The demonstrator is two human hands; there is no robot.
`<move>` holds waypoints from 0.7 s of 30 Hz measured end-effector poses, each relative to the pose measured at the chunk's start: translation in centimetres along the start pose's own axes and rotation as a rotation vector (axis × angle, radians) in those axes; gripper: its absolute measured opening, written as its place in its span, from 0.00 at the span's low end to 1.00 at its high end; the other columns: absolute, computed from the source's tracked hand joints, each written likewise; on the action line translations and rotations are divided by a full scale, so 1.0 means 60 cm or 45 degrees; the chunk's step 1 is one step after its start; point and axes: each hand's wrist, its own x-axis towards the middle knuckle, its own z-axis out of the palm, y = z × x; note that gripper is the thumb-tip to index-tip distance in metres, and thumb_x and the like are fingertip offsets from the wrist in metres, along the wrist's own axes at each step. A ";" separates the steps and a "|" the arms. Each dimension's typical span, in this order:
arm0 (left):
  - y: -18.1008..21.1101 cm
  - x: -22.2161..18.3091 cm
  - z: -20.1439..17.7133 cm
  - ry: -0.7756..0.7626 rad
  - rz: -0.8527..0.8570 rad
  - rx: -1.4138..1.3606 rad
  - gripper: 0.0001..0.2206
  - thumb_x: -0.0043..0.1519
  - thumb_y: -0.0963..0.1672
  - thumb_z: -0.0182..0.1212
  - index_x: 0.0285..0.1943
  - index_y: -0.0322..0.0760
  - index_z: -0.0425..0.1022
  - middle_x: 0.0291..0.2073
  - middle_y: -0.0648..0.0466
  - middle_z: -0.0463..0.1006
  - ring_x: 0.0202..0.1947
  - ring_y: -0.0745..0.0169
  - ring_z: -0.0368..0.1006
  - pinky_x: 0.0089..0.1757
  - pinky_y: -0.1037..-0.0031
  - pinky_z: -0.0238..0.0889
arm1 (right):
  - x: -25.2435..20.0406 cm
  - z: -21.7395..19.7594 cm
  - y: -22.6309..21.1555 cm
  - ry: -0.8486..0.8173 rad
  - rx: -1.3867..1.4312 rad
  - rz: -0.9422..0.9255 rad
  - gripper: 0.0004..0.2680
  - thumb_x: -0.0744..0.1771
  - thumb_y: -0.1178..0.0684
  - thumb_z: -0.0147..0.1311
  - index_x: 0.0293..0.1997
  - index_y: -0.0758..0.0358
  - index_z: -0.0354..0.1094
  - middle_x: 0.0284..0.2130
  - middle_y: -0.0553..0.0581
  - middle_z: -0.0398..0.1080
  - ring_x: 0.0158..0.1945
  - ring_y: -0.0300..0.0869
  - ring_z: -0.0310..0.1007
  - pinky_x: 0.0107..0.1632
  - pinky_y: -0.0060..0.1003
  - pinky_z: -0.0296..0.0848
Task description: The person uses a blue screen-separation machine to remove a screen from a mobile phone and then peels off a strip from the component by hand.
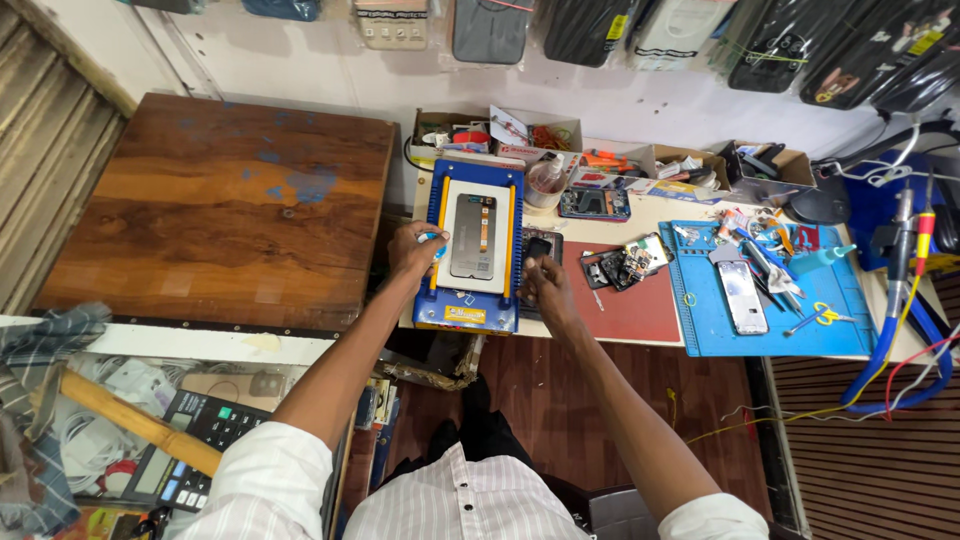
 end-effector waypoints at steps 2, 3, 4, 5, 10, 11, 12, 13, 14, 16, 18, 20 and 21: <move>0.004 0.002 0.003 -0.035 -0.031 -0.058 0.07 0.56 0.43 0.70 0.40 0.38 0.82 0.38 0.49 0.83 0.30 0.61 0.79 0.21 0.75 0.74 | -0.004 -0.004 0.001 0.036 -0.004 0.046 0.11 0.71 0.47 0.52 0.32 0.60 0.61 0.20 0.46 0.57 0.22 0.31 0.54 0.30 0.30 0.65; 0.005 0.004 0.002 -0.049 -0.048 -0.086 0.07 0.56 0.42 0.70 0.40 0.37 0.82 0.38 0.48 0.83 0.31 0.59 0.79 0.22 0.74 0.76 | -0.005 -0.004 0.000 0.088 -0.053 0.043 0.11 0.71 0.47 0.52 0.32 0.61 0.62 0.20 0.46 0.57 0.22 0.31 0.55 0.29 0.30 0.66; 0.005 0.005 0.003 -0.056 -0.087 -0.098 0.06 0.55 0.42 0.69 0.40 0.37 0.82 0.39 0.49 0.83 0.31 0.59 0.80 0.22 0.73 0.77 | -0.005 -0.003 -0.003 0.140 -0.102 0.040 0.11 0.71 0.47 0.52 0.33 0.61 0.64 0.20 0.46 0.57 0.22 0.31 0.55 0.29 0.31 0.66; 0.006 0.007 0.003 -0.061 -0.125 -0.110 0.06 0.55 0.42 0.68 0.40 0.38 0.82 0.39 0.49 0.83 0.32 0.59 0.81 0.22 0.73 0.79 | -0.003 -0.001 -0.008 0.190 -0.151 0.036 0.11 0.71 0.46 0.52 0.33 0.62 0.65 0.20 0.46 0.58 0.22 0.31 0.55 0.29 0.31 0.67; -0.013 0.017 -0.006 -0.068 -0.251 -0.325 0.06 0.56 0.40 0.66 0.40 0.33 0.79 0.36 0.46 0.80 0.30 0.54 0.80 0.23 0.71 0.79 | 0.012 0.003 -0.031 0.205 -0.258 0.021 0.12 0.70 0.47 0.53 0.33 0.66 0.67 0.19 0.48 0.57 0.22 0.33 0.57 0.29 0.31 0.67; -0.025 0.020 -0.011 -0.087 -0.263 -0.398 0.07 0.56 0.40 0.65 0.40 0.31 0.79 0.36 0.46 0.80 0.29 0.55 0.79 0.23 0.71 0.79 | 0.017 0.004 -0.032 0.192 -0.240 0.028 0.12 0.70 0.47 0.53 0.33 0.66 0.67 0.19 0.49 0.58 0.22 0.34 0.57 0.29 0.32 0.67; -0.038 0.025 -0.016 -0.106 -0.275 -0.472 0.07 0.56 0.40 0.64 0.40 0.30 0.78 0.35 0.46 0.80 0.29 0.56 0.79 0.23 0.70 0.78 | 0.022 0.005 -0.034 0.178 -0.187 0.032 0.12 0.71 0.47 0.53 0.33 0.66 0.67 0.19 0.48 0.58 0.22 0.34 0.58 0.30 0.31 0.69; -0.053 0.028 -0.023 -0.135 -0.279 -0.534 0.07 0.56 0.40 0.65 0.40 0.28 0.76 0.34 0.44 0.79 0.28 0.53 0.77 0.23 0.69 0.77 | 0.027 0.008 -0.035 0.158 -0.134 0.038 0.12 0.71 0.47 0.53 0.33 0.67 0.67 0.19 0.48 0.58 0.22 0.34 0.59 0.32 0.31 0.71; -0.067 0.031 -0.029 -0.164 -0.282 -0.597 0.08 0.57 0.40 0.66 0.40 0.27 0.75 0.33 0.41 0.78 0.26 0.50 0.75 0.23 0.68 0.76 | 0.032 0.013 -0.035 0.139 -0.080 0.044 0.12 0.71 0.48 0.53 0.33 0.67 0.67 0.20 0.48 0.59 0.23 0.34 0.60 0.34 0.30 0.73; -0.089 0.037 -0.042 -0.185 -0.315 -0.658 0.09 0.57 0.40 0.66 0.40 0.26 0.74 0.32 0.39 0.77 0.26 0.49 0.75 0.23 0.67 0.75 | 0.039 0.023 -0.038 0.094 -0.061 0.033 0.11 0.71 0.48 0.52 0.34 0.66 0.66 0.20 0.48 0.59 0.24 0.34 0.62 0.33 0.31 0.70; -0.101 0.039 -0.052 -0.178 -0.377 -0.654 0.09 0.56 0.40 0.65 0.40 0.26 0.76 0.32 0.42 0.78 0.28 0.51 0.76 0.24 0.67 0.77 | 0.046 0.032 -0.045 0.060 -0.087 -0.003 0.11 0.71 0.49 0.52 0.34 0.66 0.65 0.20 0.48 0.59 0.24 0.35 0.62 0.33 0.32 0.68; -0.108 0.036 -0.059 -0.146 -0.424 -0.685 0.09 0.56 0.40 0.64 0.40 0.25 0.76 0.32 0.41 0.78 0.29 0.50 0.77 0.24 0.66 0.78 | 0.051 0.042 -0.050 0.032 -0.152 -0.061 0.12 0.71 0.49 0.53 0.33 0.67 0.63 0.20 0.49 0.60 0.25 0.36 0.62 0.33 0.33 0.68; -0.109 0.034 -0.061 -0.131 -0.447 -0.702 0.09 0.56 0.40 0.63 0.40 0.25 0.77 0.32 0.41 0.78 0.29 0.50 0.77 0.25 0.66 0.78 | 0.053 0.045 -0.053 0.029 -0.157 -0.064 0.12 0.71 0.49 0.53 0.33 0.67 0.64 0.20 0.49 0.60 0.25 0.35 0.62 0.35 0.32 0.69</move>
